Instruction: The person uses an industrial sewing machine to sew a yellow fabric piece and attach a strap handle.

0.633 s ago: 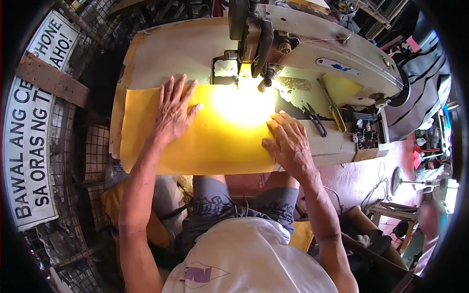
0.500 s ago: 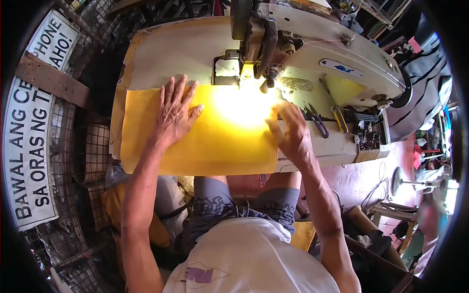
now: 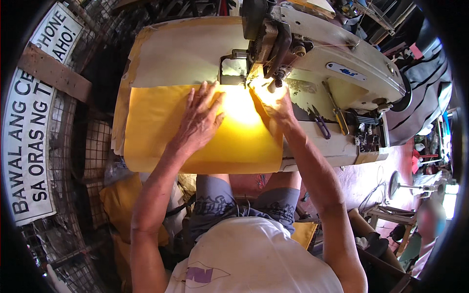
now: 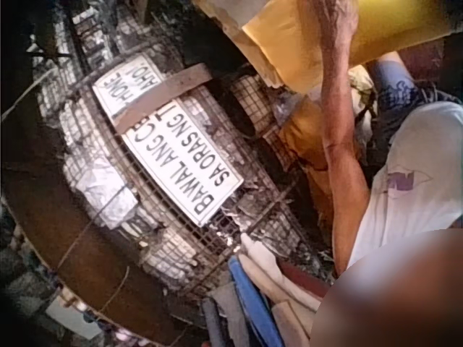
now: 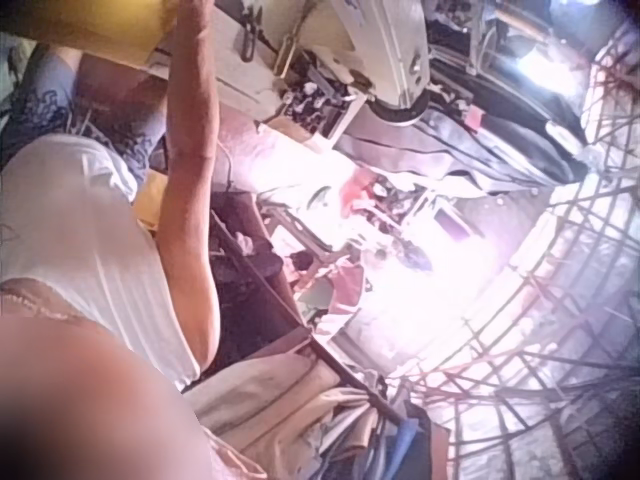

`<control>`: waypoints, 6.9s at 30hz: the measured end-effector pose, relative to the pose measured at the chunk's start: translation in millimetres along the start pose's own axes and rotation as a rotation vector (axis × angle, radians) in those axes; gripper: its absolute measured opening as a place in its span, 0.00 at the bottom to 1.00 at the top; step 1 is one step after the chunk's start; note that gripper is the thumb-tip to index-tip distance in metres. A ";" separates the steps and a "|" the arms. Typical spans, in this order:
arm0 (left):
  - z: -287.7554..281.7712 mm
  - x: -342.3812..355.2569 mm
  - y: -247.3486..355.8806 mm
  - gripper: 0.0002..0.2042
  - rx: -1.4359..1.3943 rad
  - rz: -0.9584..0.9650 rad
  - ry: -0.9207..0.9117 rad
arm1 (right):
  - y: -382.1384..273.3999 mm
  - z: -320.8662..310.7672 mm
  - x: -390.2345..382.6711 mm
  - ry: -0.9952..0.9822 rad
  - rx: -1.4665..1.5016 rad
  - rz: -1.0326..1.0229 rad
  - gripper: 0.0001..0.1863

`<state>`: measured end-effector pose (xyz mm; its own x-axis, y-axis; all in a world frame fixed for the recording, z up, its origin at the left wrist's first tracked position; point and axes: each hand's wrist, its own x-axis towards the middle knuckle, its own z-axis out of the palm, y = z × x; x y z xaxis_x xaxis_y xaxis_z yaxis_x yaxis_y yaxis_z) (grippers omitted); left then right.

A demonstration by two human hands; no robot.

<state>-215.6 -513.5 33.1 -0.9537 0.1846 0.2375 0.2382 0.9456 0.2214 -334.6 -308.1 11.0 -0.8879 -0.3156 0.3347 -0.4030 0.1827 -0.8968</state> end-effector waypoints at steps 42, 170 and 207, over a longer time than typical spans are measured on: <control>23.3 68.8 -59.2 0.24 0.098 -0.030 0.015 | -24.4 -51.5 -41.4 -0.280 -0.737 -0.260 0.18; -67.3 -502.1 120.4 0.08 -0.008 -1.034 -1.196 | 29.2 -121.9 -83.4 -0.080 -0.884 -0.323 0.13; -50.2 -517.4 127.4 0.22 -0.159 -1.155 -1.198 | 15.4 -114.0 -87.1 -0.049 -0.820 -0.215 0.13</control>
<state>317.4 -502.0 -14.1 -0.2035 -0.3858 -0.8999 -0.6996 0.7003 -0.1420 -288.8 -171.6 1.1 -0.7707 -0.4570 0.4440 -0.6118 0.7255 -0.3153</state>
